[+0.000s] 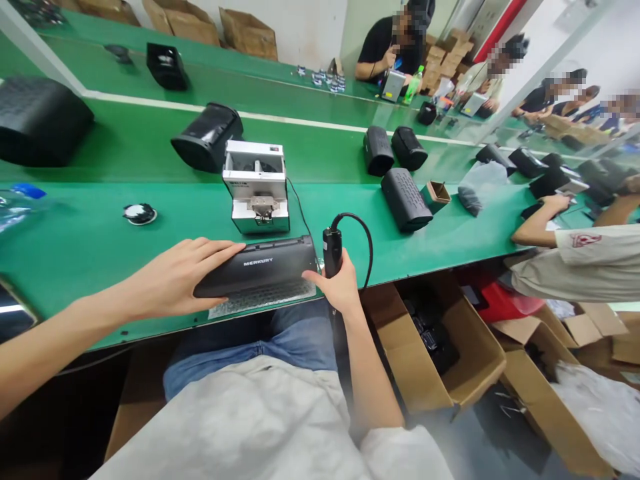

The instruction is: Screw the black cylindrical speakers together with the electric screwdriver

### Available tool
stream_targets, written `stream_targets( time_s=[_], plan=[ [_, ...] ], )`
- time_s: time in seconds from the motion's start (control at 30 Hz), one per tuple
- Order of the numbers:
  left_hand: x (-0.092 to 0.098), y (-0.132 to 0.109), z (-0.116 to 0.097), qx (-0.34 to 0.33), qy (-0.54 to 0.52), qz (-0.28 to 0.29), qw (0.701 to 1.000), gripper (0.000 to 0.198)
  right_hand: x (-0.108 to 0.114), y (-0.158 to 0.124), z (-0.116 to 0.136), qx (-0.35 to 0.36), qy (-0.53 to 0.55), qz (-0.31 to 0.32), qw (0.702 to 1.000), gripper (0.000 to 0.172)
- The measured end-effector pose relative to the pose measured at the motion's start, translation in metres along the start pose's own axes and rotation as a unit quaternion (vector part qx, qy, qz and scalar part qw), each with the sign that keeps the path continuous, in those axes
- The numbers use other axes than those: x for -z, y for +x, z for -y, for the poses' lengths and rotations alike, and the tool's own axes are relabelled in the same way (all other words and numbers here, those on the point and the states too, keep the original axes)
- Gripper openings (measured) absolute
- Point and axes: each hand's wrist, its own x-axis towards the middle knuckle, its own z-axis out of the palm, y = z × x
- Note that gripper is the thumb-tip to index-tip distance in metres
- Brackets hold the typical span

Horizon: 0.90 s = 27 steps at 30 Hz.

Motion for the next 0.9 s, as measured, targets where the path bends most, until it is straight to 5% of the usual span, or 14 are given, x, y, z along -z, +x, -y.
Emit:
stream_targets(
  time_s=[0.47, 0.9],
  plan=[
    [-0.022, 0.005, -0.007, 0.004, -0.007, -0.067, 0.998, 0.083, 0.013, -0.004, -0.006, -0.005, -0.035, 0.02, 0.999, 0.066],
    [-0.007, 0.027, 0.03, -0.035, -0.059, 0.009, 0.998, 0.084, 0.011, 0.012, 0.01, -0.027, 0.025, 0.084, 0.996, 0.049]
  ],
)
